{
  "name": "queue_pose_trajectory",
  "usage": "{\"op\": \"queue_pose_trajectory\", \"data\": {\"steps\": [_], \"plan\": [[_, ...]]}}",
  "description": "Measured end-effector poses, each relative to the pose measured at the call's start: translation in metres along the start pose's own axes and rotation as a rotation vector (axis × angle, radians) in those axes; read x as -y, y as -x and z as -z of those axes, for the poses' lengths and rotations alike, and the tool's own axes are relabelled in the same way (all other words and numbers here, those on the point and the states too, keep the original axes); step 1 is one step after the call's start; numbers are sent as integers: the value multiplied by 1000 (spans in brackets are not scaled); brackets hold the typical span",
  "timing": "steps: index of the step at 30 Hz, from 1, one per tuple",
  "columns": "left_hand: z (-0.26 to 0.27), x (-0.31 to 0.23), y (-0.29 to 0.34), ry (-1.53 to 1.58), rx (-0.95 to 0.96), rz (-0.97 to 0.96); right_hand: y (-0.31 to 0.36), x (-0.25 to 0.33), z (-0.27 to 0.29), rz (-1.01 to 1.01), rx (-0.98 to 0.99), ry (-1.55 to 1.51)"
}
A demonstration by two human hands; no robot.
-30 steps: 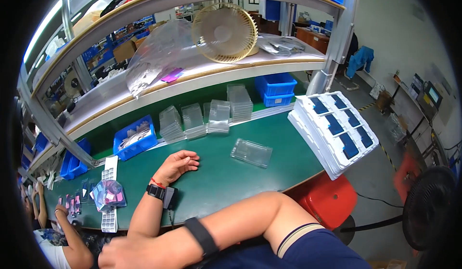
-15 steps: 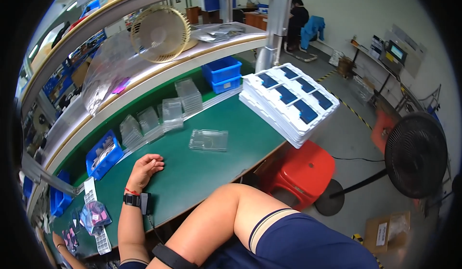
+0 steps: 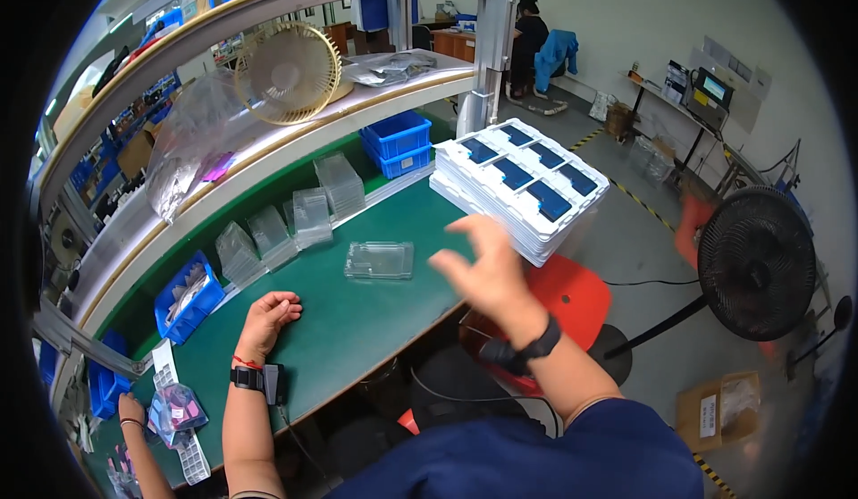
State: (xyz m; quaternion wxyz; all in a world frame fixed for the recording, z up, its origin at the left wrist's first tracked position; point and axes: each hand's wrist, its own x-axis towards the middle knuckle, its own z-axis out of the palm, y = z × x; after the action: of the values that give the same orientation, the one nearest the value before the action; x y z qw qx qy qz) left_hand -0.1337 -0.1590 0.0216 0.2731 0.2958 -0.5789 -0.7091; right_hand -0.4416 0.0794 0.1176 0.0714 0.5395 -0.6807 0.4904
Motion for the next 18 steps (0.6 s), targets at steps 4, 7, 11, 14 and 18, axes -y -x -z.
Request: {"op": "queue_pose_trajectory", "data": {"steps": [4,7,11,14,18], "plan": [[0,-7,4,-11,-21,-7,15,-100,34,-290,-341,661],[7,2,1,-12,-7,-5,34,-139,30,-334,-287,590],[-3,-4,5,-4,-14,1,40,-160,21,-229,-319,336],[-1,-5,7,-12,-14,33,39,-156,12,-253,-370,340],[0,-7,7,-20,-14,29,36,-153,0,-302,-433,409]]}}
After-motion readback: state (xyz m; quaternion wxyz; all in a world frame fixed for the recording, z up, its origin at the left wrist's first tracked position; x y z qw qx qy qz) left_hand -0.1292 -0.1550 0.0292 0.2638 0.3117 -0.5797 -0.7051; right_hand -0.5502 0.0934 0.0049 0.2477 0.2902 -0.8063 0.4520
